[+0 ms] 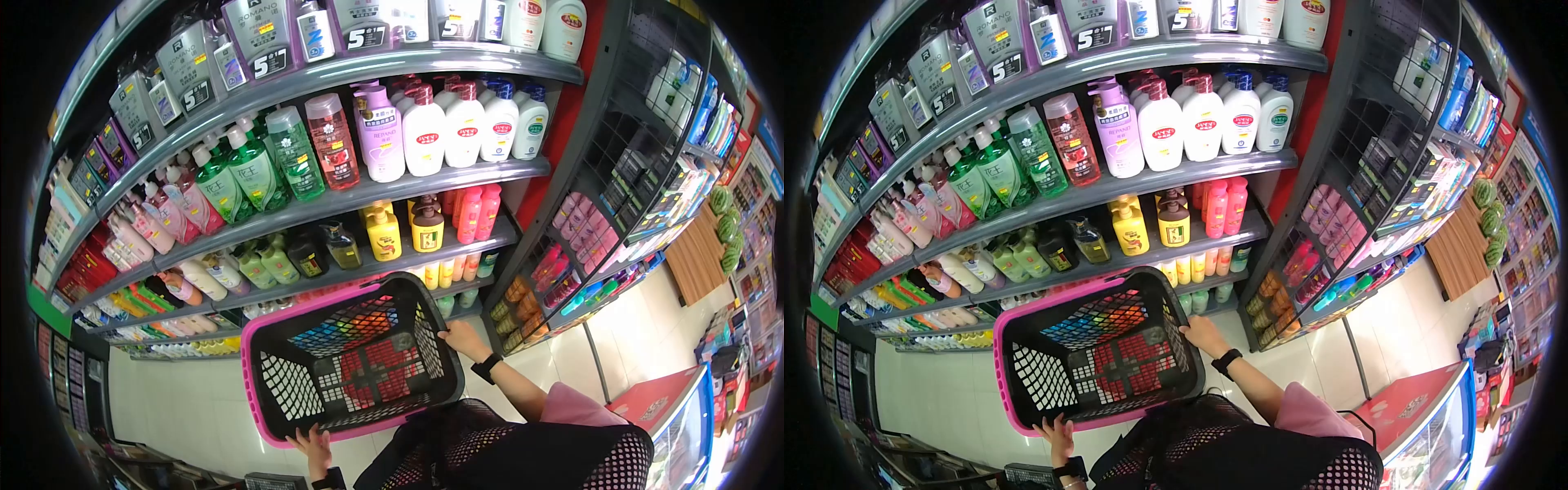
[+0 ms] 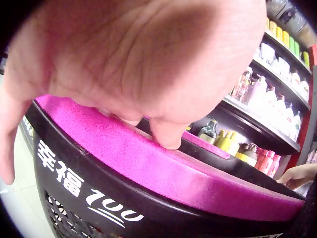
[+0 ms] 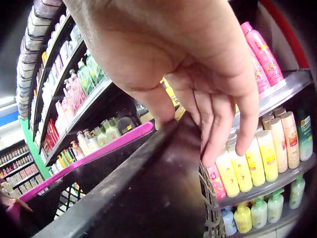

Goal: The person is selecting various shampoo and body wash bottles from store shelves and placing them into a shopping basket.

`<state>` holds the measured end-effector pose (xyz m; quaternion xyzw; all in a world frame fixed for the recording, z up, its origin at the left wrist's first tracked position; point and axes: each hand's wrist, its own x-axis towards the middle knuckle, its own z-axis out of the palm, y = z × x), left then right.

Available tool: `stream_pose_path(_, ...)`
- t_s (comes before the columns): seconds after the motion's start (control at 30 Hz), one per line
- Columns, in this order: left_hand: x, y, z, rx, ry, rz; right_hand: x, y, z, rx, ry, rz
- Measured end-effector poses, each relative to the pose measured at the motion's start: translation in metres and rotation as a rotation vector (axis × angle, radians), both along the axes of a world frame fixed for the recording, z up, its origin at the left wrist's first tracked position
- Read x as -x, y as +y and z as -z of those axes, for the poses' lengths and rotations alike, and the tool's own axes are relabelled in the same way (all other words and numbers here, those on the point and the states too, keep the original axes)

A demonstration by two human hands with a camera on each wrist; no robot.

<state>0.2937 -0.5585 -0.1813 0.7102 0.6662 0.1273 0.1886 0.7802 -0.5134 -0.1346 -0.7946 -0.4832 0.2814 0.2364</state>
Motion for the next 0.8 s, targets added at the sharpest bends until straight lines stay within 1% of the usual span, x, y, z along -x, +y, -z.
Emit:
stream_pose_path(0.17,0.004,0.001,0.002,0.038,-0.003,0.008,-0.002,0.001,0.0,0.001,0.021,-0.015)
stream_pose_path(0.37,0.0,-0.001,-0.003,0.02,-0.008,-0.04,-0.004,-0.001,-0.007,-0.008,0.054,-0.048)
stream_pose_path(0.47,0.002,0.0,0.0,0.008,0.016,-0.024,-0.003,-0.003,-0.013,-0.018,0.06,-0.054)
stream_pose_path(0.6,-0.001,-0.001,-0.007,-0.009,0.017,-0.024,-0.005,-0.005,-0.007,-0.043,0.079,-0.061)
stream_pose_path(0.7,0.003,-0.001,-0.003,-0.029,0.041,0.005,-0.005,-0.006,-0.005,-0.101,0.087,-0.094)
stream_pose_path(0.77,0.005,0.0,-0.001,-0.048,0.04,0.031,-0.005,-0.007,-0.012,-0.062,0.12,-0.093)
stream_pose_path(0.8,0.002,-0.002,-0.004,-0.049,0.056,-0.002,-0.006,-0.007,-0.012,-0.042,0.136,-0.093)
